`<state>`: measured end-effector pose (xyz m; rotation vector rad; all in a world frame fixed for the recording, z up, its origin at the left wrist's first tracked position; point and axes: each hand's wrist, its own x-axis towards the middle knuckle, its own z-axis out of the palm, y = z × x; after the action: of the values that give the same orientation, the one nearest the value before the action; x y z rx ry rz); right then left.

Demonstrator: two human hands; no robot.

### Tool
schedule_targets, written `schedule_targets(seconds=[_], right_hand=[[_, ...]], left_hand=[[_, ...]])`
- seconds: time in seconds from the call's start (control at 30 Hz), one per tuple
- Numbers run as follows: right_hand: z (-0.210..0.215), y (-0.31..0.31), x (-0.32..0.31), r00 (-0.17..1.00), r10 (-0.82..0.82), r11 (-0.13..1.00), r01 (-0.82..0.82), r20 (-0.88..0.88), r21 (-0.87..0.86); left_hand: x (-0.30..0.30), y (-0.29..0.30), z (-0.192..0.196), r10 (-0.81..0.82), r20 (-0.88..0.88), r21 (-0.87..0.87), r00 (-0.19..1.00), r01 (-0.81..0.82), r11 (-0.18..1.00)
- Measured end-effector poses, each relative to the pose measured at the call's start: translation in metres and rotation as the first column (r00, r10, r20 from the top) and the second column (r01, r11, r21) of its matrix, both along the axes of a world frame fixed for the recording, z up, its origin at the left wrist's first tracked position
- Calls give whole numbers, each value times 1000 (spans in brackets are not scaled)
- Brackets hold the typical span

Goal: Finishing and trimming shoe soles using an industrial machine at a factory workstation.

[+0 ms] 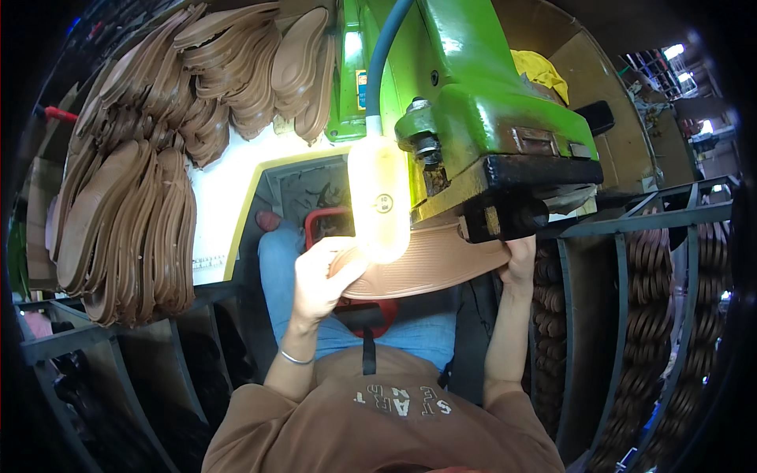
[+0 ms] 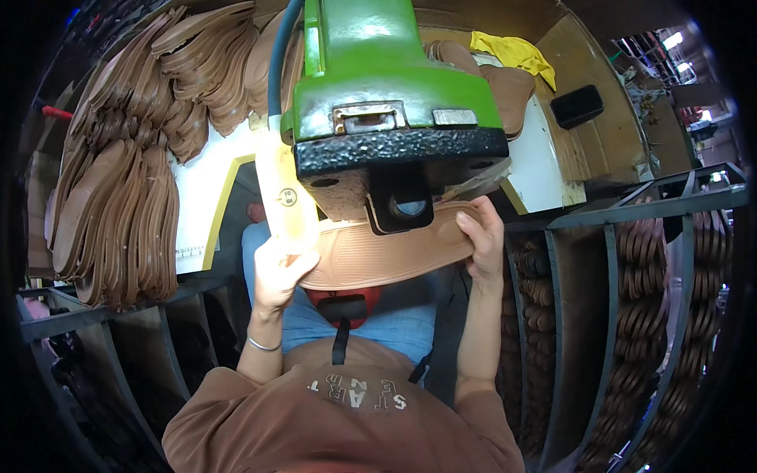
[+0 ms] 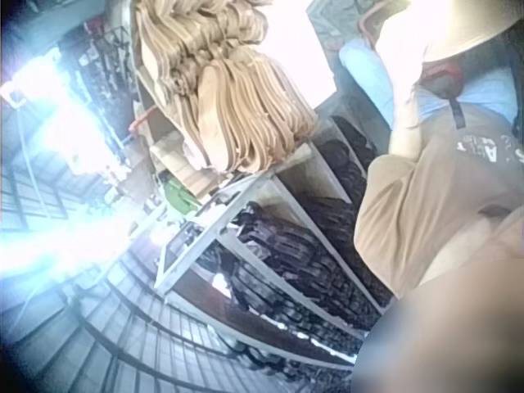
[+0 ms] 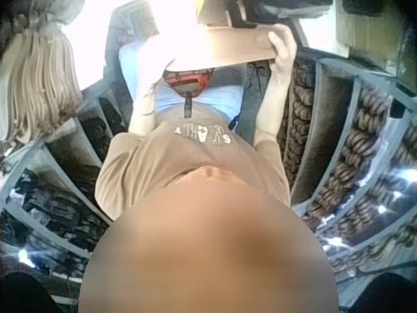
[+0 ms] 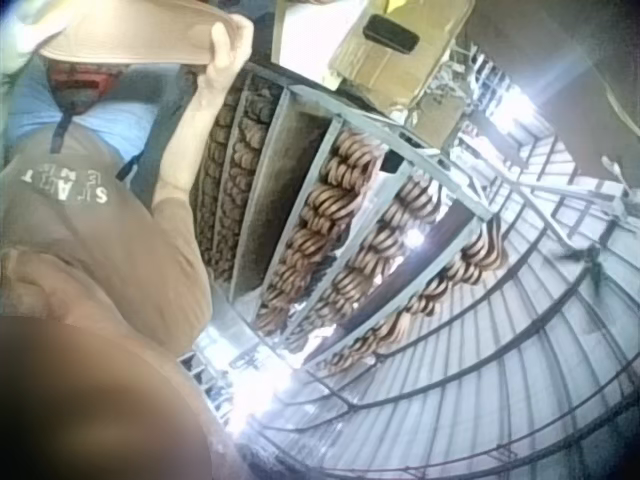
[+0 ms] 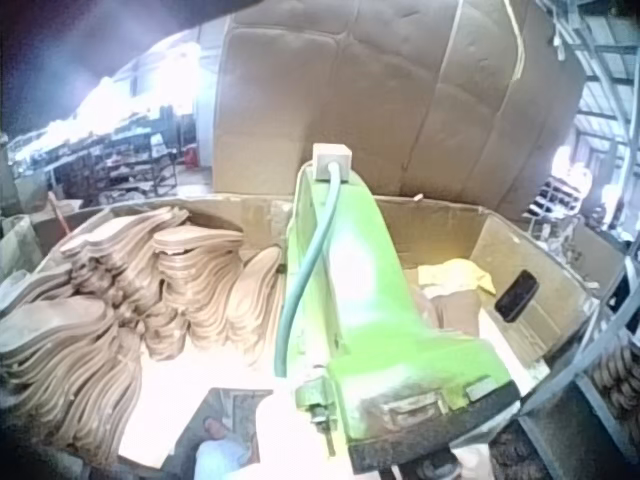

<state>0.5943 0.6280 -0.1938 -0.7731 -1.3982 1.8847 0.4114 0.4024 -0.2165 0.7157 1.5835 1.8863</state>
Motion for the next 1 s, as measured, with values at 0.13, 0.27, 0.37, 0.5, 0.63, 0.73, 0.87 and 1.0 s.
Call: schedule_targets(seconds=[0.13, 0.27, 0.37, 0.5, 0.63, 0.73, 0.87, 1.0], right_hand=[[-7, -14, -23, 989, 145, 989, -145, -36, 11], [-2, -42, -47, 992, 124, 981, -120, -14, 154], [-3, -52, -58, 989, 149, 975, -145, -11, 165], [-19, -56, -65, 992, 121, 966, -128, 47, 222], [-9, -59, -72, 992, 90, 947, -112, 83, 302], [4, -65, -76, 983, 181, 972, -174, -32, 161], [41, -66, -70, 935, 215, 909, -298, 283, 291], [77, -17, 23, 886, -282, 802, 7, 369, 597]], left_hand=[[-22, -31, -6, 38, 307, 23, 951, -48, 999], [-43, -65, -26, 83, 418, 13, 905, -98, 995], [-45, -87, -46, 36, 483, -9, 875, -36, 999], [-17, -100, -72, -93, 461, -160, 882, 186, 969], [46, -65, -80, -315, 379, -272, 870, 430, 861], [87, -33, -80, -437, 209, -305, 875, 483, 820], [77, -27, -85, -577, 61, -247, 814, 572, 782], [-17, 8, -49, -546, 85, -268, 834, 547, 794]])
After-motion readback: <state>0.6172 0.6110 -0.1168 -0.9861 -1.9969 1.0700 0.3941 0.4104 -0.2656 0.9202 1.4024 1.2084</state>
